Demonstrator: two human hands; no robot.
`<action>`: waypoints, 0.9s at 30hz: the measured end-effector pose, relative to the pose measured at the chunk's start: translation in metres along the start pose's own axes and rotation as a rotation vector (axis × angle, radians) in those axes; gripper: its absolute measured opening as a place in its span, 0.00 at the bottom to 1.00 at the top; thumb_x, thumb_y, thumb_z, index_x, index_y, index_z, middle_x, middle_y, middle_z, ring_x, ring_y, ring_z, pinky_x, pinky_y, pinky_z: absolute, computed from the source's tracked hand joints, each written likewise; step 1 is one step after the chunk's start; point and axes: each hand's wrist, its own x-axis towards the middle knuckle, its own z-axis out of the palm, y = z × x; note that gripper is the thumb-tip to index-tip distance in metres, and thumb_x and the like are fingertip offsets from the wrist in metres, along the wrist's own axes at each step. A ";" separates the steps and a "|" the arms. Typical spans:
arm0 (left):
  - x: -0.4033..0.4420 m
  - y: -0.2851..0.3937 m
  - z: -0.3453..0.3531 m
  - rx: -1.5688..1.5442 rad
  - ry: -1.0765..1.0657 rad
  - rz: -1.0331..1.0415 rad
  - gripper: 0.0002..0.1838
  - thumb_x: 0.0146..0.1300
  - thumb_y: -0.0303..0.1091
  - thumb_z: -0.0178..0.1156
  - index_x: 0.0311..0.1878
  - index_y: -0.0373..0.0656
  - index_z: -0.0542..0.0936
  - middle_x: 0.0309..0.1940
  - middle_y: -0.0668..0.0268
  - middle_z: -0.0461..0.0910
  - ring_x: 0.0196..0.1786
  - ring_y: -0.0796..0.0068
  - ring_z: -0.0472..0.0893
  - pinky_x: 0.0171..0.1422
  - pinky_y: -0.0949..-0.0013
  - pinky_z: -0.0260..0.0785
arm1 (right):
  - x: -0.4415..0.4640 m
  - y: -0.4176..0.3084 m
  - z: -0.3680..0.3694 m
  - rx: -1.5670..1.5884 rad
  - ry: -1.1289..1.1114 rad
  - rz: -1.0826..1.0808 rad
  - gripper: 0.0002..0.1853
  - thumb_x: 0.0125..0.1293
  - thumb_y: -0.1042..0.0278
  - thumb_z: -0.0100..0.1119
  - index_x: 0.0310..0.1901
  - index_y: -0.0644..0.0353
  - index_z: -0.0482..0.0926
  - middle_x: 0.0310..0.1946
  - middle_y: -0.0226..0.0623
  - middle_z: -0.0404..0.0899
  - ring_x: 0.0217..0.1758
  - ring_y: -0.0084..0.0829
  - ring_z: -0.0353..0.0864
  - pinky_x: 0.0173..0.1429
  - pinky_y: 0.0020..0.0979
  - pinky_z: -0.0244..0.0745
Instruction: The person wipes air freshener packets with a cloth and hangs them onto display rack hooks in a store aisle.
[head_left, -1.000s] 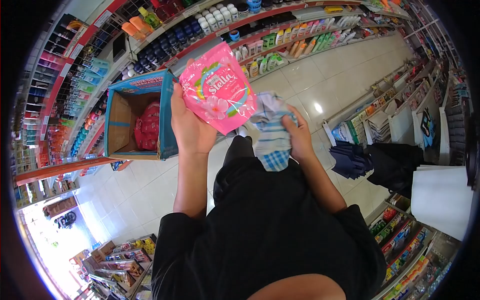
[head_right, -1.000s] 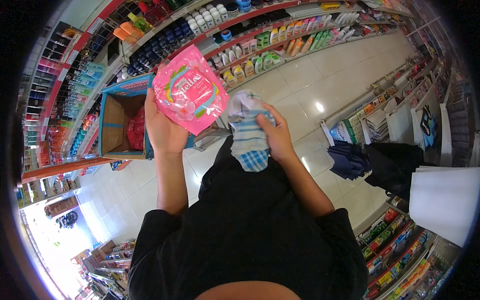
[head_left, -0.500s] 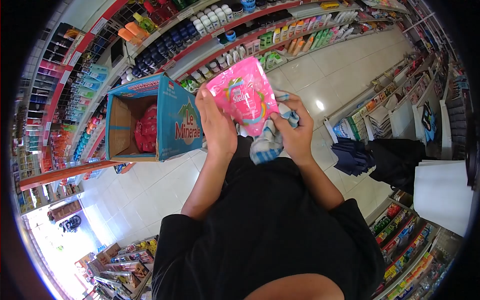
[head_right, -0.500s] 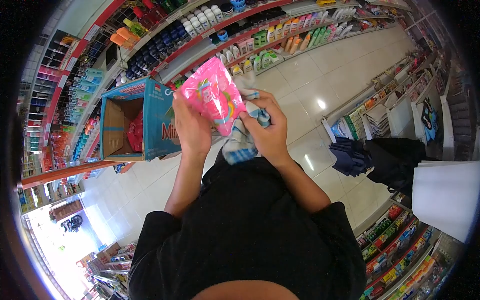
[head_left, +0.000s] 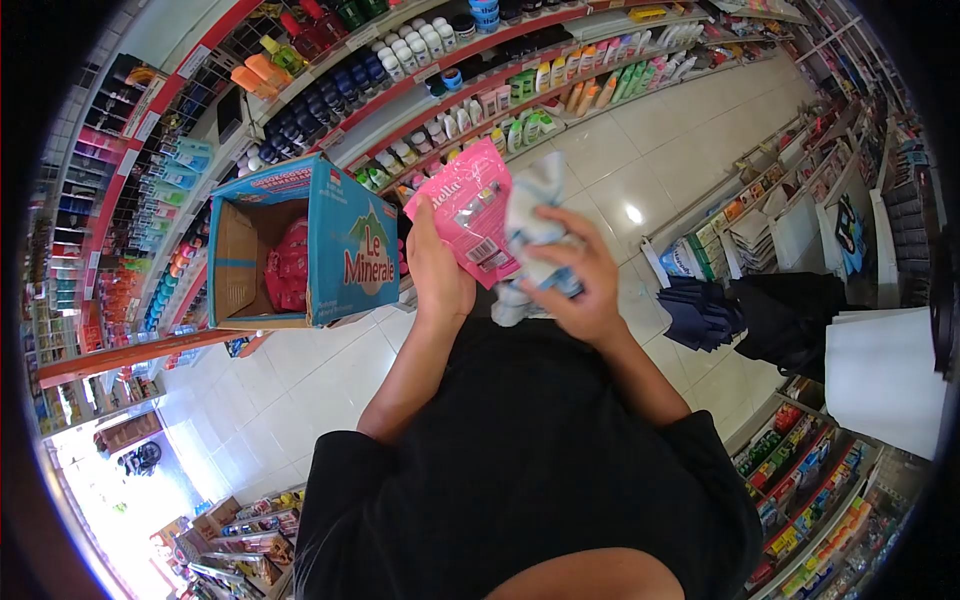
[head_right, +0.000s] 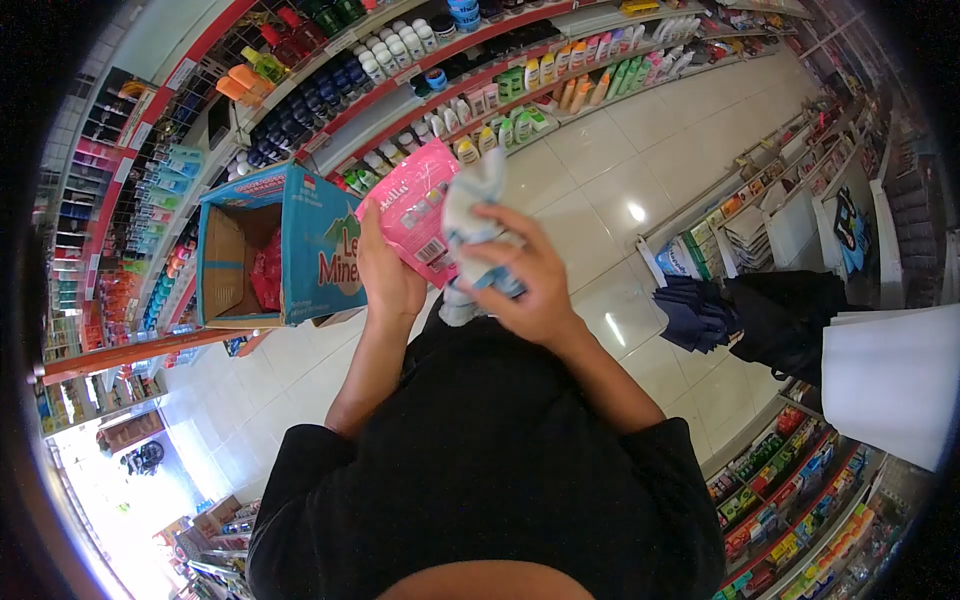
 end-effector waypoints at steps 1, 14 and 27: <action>0.000 -0.001 -0.003 -0.001 0.001 0.004 0.22 0.75 0.45 0.39 0.55 0.37 0.71 0.51 0.58 0.77 0.52 0.65 0.78 0.60 0.62 0.68 | 0.000 0.000 -0.003 0.117 0.112 0.136 0.21 0.47 0.76 0.69 0.47 0.61 0.78 0.58 0.48 0.70 0.62 0.43 0.71 0.64 0.39 0.65; -0.016 0.003 -0.011 -0.034 -0.079 -0.183 0.25 0.74 0.48 0.38 0.61 0.39 0.69 0.56 0.58 0.74 0.60 0.64 0.73 0.65 0.63 0.65 | 0.014 -0.009 0.035 -0.237 -0.080 0.071 0.18 0.59 0.71 0.63 0.52 0.57 0.80 0.59 0.45 0.72 0.61 0.49 0.70 0.63 0.40 0.66; -0.033 0.004 -0.021 0.501 -0.107 -0.002 0.30 0.75 0.53 0.34 0.62 0.36 0.67 0.57 0.58 0.74 0.57 0.70 0.75 0.63 0.66 0.66 | 0.033 -0.029 0.036 -0.256 -0.118 -0.005 0.18 0.59 0.69 0.62 0.52 0.54 0.80 0.61 0.45 0.70 0.63 0.45 0.71 0.64 0.36 0.64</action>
